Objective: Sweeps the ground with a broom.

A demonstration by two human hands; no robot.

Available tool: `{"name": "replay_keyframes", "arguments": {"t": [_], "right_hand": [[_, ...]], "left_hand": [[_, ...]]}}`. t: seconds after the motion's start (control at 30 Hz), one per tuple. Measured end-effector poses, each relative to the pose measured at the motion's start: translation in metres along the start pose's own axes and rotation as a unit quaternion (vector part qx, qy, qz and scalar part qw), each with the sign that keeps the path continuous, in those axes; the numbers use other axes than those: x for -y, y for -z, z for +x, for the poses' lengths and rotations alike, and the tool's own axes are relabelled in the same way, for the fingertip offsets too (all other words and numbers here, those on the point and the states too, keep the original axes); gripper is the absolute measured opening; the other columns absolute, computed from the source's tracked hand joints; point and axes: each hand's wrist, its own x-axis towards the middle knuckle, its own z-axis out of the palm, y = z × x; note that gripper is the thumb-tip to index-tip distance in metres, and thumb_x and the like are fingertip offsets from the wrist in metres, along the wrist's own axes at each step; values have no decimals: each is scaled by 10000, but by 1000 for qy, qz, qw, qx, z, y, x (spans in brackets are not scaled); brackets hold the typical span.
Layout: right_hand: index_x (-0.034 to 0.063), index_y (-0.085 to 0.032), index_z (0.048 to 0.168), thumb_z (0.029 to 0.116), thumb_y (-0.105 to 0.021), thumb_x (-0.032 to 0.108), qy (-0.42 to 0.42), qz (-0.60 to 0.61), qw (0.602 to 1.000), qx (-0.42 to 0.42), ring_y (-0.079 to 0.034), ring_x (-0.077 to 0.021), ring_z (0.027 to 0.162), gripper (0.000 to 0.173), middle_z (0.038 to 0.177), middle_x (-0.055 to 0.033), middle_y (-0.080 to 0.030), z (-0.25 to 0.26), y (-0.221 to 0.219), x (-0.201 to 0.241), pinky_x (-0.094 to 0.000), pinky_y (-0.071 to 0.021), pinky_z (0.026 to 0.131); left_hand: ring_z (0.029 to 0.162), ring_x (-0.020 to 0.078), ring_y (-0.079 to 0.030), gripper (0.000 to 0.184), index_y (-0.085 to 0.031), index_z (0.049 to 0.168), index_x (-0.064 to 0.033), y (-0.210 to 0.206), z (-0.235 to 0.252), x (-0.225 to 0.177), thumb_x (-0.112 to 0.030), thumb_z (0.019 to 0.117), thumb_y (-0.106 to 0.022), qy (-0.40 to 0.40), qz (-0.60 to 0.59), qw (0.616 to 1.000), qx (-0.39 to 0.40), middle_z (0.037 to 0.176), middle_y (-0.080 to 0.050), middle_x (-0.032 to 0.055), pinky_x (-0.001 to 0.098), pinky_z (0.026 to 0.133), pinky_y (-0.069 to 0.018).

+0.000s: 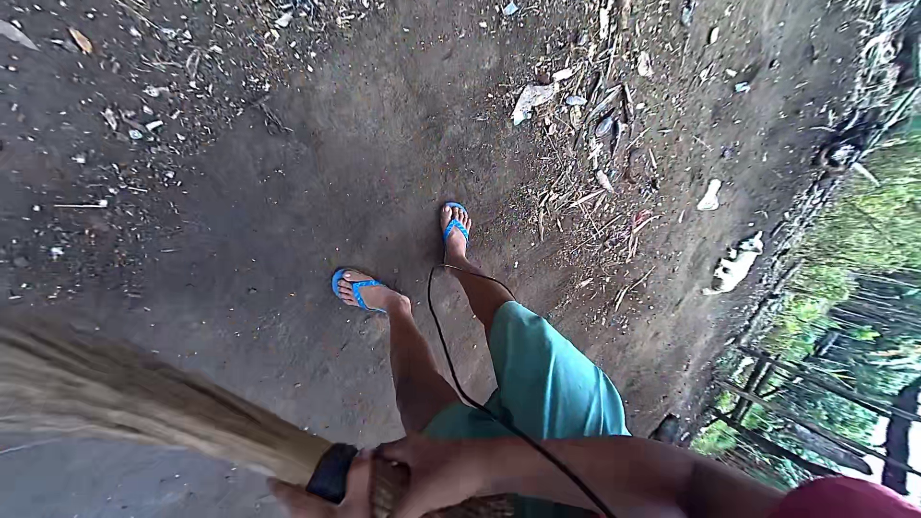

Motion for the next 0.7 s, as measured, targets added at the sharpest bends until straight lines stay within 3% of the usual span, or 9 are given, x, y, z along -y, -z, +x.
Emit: {"name": "replay_keyframes", "arguments": {"t": [0.1, 0.23, 0.3, 0.37, 0.43, 0.5, 0.53, 0.6, 0.7], "right_hand": [[6, -517, 1302, 790, -711, 34, 25, 113, 985, -129, -709, -187, 848, 549, 1021, -108, -696, -33, 28, -11, -388, -620, 788], [53, -528, 1284, 823, -670, 182, 115, 207, 925, -297, -722, -232, 740, 500, 923, -106, -719, -72, 39, -20, -411, -636, 653], [56, -517, 1269, 837, -766, 215, 174, 175, 920, -303, -731, -222, 742, 523, 917, -90, -732, -66, 25, -13, -405, -645, 677], [18, -451, 1321, 785, -844, 121, 201, 106, 929, -290, -737, -162, 886, 673, 1030, -57, -731, -58, -11, -17, -372, -644, 828], [-46, -426, 1346, 714, -879, 77, 218, 43, 940, -260, -668, -53, 1074, 788, 1171, -31, -684, -40, -41, -17, -276, -558, 994], [-96, -388, 1387, 687, -876, 75, 216, 34, 954, -206, -611, -34, 1164, 870, 1263, -72, -635, -21, -61, -22, -243, -504, 1049], [-85, -376, 1413, 685, -869, 62, 190, 49, 966, -166, -609, -54, 1174, 892, 1288, -89, -622, -10, -63, -22, -254, -511, 1042], [-37, -383, 1436, 667, -821, 4, 132, 68, 985, -85, -626, -86, 1130, 886, 1274, -92, -618, 18, -61, -12, -290, -544, 983], [16, -510, 1369, 679, -774, -71, 23, 0, 1000, 12, -689, -176, 920, 744, 1100, -116, -682, 65, -37, 19, -394, -599, 820]], "left_hand": [[1183, 288, -616, 1155, -59, 1591, 56, -60, 27, -21, -257, 756, -793, -13, 15, 992, 126, 1344, -550, 298, 471, 997, -521], [1056, 340, -691, 1239, -51, 1591, 60, -113, 51, -87, -350, 746, -859, -75, 135, 934, 321, 1163, -674, 240, 528, 918, -562], [1042, 327, -692, 1248, -29, 1602, 51, -100, 54, -97, -355, 743, -838, -119, 126, 925, 339, 1165, -678, 219, 523, 900, -563], [1042, 302, -688, 1220, -68, 1631, -11, -65, 44, -77, -339, 734, -828, -165, 82, 922, 340, 1210, -676, 198, 527, 885, -572], [898, 239, -725, 1162, -192, 1635, -58, -23, 35, -53, -386, 724, -836, -196, 66, 934, 292, 1086, -732, 137, 500, 769, -607], [835, 185, -737, 1136, -247, 1613, -35, 11, 23, -23, -421, 717, -830, -205, 64, 957, 195, 1033, -749, 110, 465, 708, -629], [858, 190, -737, 1141, -231, 1611, -25, 24, 19, -13, -408, 722, -837, -184, 61, 971, 139, 1060, -740, 137, 465, 731, -630], [1041, 211, -697, 1164, -135, 1625, -26, 42, 17, 0, -342, 747, -830, -109, 27, 993, 33, 1268, -645, 231, 445, 894, -591], [1166, 237, -629, 1150, -52, 1639, -75, 43, 42, 13, -287, 767, -770, -9, -52, 993, -104, 1414, -527, 259, 440, 973, -534]]}}
